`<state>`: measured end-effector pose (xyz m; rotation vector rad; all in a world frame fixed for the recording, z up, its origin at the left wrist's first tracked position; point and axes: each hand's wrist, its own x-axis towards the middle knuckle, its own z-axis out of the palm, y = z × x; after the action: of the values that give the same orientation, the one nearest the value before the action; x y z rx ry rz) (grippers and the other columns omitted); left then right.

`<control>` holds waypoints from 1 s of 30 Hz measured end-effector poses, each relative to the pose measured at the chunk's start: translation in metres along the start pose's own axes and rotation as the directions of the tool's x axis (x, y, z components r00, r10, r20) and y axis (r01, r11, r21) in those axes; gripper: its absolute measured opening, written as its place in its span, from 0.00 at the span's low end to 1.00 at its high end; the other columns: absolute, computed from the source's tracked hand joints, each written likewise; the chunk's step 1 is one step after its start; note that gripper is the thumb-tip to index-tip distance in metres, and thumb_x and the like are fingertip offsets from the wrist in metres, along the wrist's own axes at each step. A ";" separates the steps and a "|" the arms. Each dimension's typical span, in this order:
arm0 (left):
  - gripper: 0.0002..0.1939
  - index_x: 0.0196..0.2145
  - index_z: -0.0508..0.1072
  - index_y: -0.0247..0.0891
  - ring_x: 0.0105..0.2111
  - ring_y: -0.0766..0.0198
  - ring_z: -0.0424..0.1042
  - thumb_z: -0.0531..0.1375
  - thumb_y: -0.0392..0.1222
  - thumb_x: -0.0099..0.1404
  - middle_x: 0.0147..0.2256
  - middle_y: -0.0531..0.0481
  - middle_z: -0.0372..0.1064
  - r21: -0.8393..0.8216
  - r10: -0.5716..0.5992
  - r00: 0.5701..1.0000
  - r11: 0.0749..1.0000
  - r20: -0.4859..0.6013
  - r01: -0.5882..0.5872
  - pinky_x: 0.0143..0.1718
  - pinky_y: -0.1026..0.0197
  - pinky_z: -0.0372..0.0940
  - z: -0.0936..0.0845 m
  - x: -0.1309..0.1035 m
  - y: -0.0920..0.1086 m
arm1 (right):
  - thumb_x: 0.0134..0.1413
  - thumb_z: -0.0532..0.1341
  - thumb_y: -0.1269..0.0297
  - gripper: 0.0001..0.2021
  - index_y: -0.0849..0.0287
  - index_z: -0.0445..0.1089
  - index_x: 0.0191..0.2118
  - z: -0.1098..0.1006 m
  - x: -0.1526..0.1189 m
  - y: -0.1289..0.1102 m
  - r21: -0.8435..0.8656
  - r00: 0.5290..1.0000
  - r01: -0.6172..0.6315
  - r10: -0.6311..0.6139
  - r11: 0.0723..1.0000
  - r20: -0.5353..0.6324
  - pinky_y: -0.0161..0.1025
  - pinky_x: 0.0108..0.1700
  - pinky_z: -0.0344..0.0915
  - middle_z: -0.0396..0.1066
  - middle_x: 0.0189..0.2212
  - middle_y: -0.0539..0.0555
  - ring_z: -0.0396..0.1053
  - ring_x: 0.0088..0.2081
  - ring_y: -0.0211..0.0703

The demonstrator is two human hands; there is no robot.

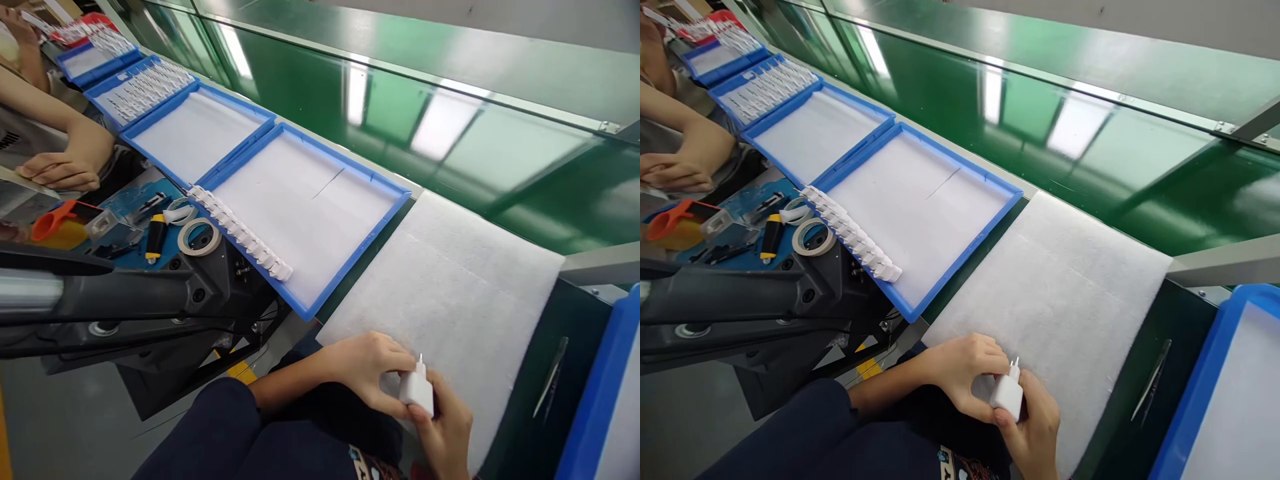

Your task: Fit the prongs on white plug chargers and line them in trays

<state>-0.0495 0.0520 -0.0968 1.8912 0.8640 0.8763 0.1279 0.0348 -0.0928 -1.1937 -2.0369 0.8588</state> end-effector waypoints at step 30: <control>0.10 0.42 0.60 0.37 0.40 0.60 0.65 0.56 0.36 0.64 0.38 0.47 0.67 0.432 0.165 0.979 0.897 -0.119 -0.099 0.42 0.57 0.64 -0.015 -0.008 0.025 | 0.51 0.63 0.67 0.16 0.52 0.60 0.46 -0.014 0.003 -0.024 0.469 0.974 -0.228 0.210 0.853 0.091 0.38 0.39 0.64 0.62 0.39 0.52 0.63 0.40 0.42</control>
<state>-0.0604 0.0412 -0.0705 2.3047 1.0988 0.9855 0.1255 0.0312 -0.0656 -1.1362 -1.5905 1.4085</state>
